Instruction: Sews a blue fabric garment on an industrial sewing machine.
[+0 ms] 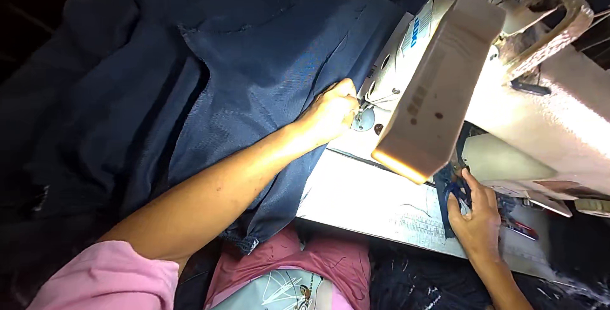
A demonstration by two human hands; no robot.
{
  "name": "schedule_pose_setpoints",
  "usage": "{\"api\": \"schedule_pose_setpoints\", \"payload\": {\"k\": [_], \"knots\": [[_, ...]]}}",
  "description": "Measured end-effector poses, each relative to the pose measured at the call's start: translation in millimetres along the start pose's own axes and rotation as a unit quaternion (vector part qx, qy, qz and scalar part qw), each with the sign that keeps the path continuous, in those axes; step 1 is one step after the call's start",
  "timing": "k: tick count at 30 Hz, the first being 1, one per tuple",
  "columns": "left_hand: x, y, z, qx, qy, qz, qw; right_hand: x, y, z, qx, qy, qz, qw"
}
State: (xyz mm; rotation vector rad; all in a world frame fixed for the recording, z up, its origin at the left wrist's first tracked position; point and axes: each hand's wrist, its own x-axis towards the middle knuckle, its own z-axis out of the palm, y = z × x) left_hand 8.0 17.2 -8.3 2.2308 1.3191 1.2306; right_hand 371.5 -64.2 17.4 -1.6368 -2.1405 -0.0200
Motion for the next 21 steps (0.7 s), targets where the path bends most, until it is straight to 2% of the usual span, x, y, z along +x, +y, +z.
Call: {"api": "schedule_pose_setpoints", "payload": {"k": [9,21], "knots": [[-1,5,-2,0.01,0.003,-0.017,1.0,-8,2,12,0.003,0.083,0.001,0.997],[-1,9,-4,0.022,0.009,-0.012,1.0,-9,2,13,-0.01,0.089,-0.012,0.996]]}}
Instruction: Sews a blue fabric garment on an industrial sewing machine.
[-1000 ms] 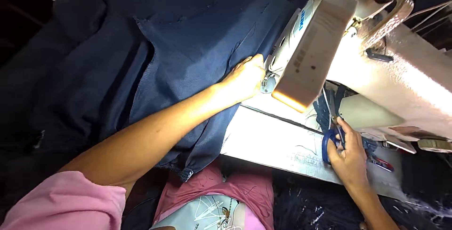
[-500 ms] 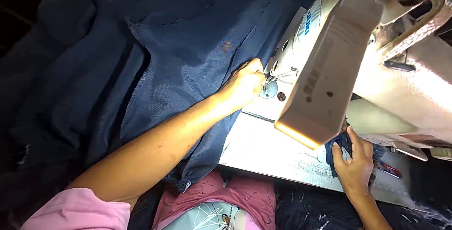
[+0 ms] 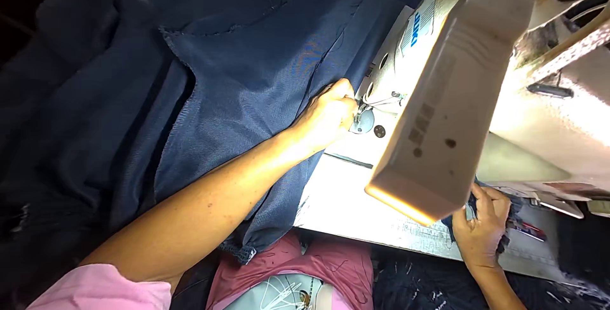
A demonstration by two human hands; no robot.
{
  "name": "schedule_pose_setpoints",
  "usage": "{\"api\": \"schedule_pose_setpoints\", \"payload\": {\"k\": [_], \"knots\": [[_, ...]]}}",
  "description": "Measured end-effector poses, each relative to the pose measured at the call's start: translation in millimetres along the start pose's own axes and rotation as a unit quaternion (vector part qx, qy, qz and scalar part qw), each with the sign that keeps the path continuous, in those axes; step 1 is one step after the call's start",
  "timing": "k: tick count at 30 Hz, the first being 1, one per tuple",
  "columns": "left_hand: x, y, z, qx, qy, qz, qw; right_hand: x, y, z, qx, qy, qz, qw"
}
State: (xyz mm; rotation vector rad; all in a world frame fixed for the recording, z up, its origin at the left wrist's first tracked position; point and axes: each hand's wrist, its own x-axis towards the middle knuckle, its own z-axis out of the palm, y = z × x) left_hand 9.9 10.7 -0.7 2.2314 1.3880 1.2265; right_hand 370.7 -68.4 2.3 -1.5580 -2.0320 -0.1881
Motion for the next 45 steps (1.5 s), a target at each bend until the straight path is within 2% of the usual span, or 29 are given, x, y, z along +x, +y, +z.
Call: {"api": "schedule_pose_setpoints", "payload": {"k": [45], "knots": [[1.8,1.9,0.4,0.012,-0.001,-0.001,1.0,0.1,-0.4,0.6,0.007,-0.008,0.006,1.0]]}}
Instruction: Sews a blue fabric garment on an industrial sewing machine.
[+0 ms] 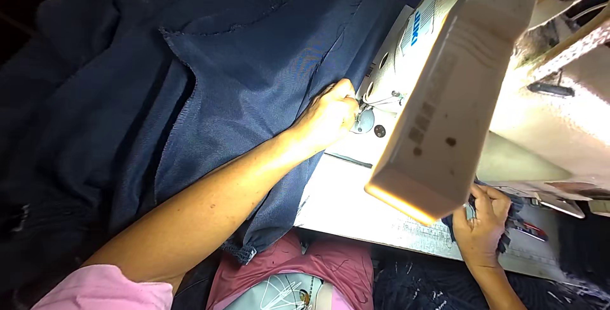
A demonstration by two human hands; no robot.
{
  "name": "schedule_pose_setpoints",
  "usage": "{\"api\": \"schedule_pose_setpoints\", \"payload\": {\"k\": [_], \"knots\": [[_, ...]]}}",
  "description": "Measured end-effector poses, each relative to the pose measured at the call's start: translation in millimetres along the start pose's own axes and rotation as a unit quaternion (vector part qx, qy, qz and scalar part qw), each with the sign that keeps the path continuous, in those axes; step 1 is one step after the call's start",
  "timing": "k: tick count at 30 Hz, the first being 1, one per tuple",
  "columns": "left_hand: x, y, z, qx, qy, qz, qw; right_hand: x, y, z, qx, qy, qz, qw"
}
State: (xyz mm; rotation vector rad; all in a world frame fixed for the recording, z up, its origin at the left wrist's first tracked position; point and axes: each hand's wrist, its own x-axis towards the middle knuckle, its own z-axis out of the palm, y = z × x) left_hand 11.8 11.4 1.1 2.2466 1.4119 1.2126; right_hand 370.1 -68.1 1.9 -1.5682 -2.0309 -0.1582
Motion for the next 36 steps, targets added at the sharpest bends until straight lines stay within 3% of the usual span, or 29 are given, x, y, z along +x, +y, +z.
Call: {"api": "schedule_pose_setpoints", "payload": {"k": [21,28,33,36], "knots": [[-1,-4,4,-0.014,-0.006,0.002,1.0,0,-2,-1,-0.001,0.0,0.006,1.0],[-1,-9,8,-0.012,0.002,0.022,1.0,-3,-1,-5,-0.025,0.047,-0.042,0.998],[-2,-20,20,-0.042,-0.009,0.014,0.999,22,-52,-3,0.037,-0.015,-0.176,0.984],[-2,-24,26,-0.007,-0.014,0.022,1.0,55,-94,21,0.131,-0.057,-0.165,0.976]]}}
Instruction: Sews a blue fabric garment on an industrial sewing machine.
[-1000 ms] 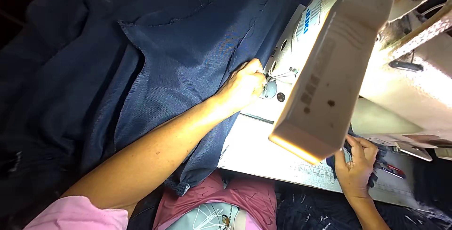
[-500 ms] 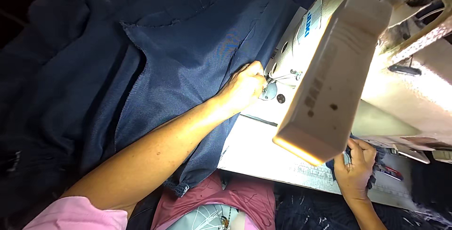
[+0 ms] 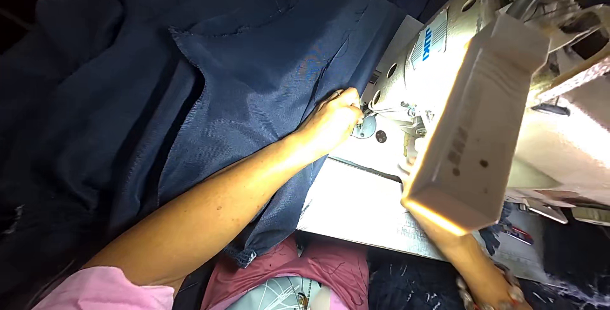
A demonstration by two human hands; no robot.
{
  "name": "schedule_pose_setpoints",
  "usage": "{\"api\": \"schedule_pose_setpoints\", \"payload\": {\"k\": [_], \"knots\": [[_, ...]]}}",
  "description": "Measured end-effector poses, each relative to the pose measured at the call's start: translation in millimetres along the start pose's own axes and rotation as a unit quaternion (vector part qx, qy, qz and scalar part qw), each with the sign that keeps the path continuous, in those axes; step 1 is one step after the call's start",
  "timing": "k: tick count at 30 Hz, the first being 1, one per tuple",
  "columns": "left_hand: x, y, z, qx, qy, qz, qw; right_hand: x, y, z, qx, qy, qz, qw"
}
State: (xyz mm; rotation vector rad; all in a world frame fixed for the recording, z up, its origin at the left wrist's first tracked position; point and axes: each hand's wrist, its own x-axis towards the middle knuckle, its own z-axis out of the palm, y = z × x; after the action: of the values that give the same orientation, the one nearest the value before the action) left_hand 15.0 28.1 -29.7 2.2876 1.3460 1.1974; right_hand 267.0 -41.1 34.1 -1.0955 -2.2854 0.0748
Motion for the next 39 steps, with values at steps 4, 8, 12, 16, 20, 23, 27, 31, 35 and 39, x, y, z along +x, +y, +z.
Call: {"api": "schedule_pose_setpoints", "payload": {"k": [4,8,12,16,20,23,27,31,35,39], "knots": [[-3,-19,23,0.04,0.012,0.014,0.999,44,-8,51,0.076,0.025,0.074,0.994],[-5,-19,27,0.043,0.05,0.038,0.997,63,-12,73,0.067,0.023,0.121,0.99],[4,49,-54,0.018,-0.057,-0.06,0.996,64,-13,77,0.075,0.009,0.136,0.988],[2,55,-65,-0.078,-0.025,-0.093,0.992,64,-16,76,0.044,-0.005,0.126,0.991],[10,49,-74,-0.12,-0.01,-0.112,0.986,64,-21,61,0.144,-0.002,0.278,0.95],[13,69,-103,-0.11,-0.055,-0.127,0.984,69,-20,48,0.523,0.097,0.423,0.734],[-20,108,-138,0.076,-0.12,-0.109,0.984,63,-17,30,0.737,0.093,0.466,0.48],[-84,102,-135,0.211,-0.26,-0.175,0.926,40,-18,4,0.534,0.003,0.441,0.721],[-100,84,-127,0.176,-0.302,-0.234,0.907,20,-16,-10,0.4,-0.012,0.355,0.845],[-85,71,-121,0.177,-0.281,-0.236,0.913,34,-25,9,0.388,-0.01,0.338,0.858]]}}
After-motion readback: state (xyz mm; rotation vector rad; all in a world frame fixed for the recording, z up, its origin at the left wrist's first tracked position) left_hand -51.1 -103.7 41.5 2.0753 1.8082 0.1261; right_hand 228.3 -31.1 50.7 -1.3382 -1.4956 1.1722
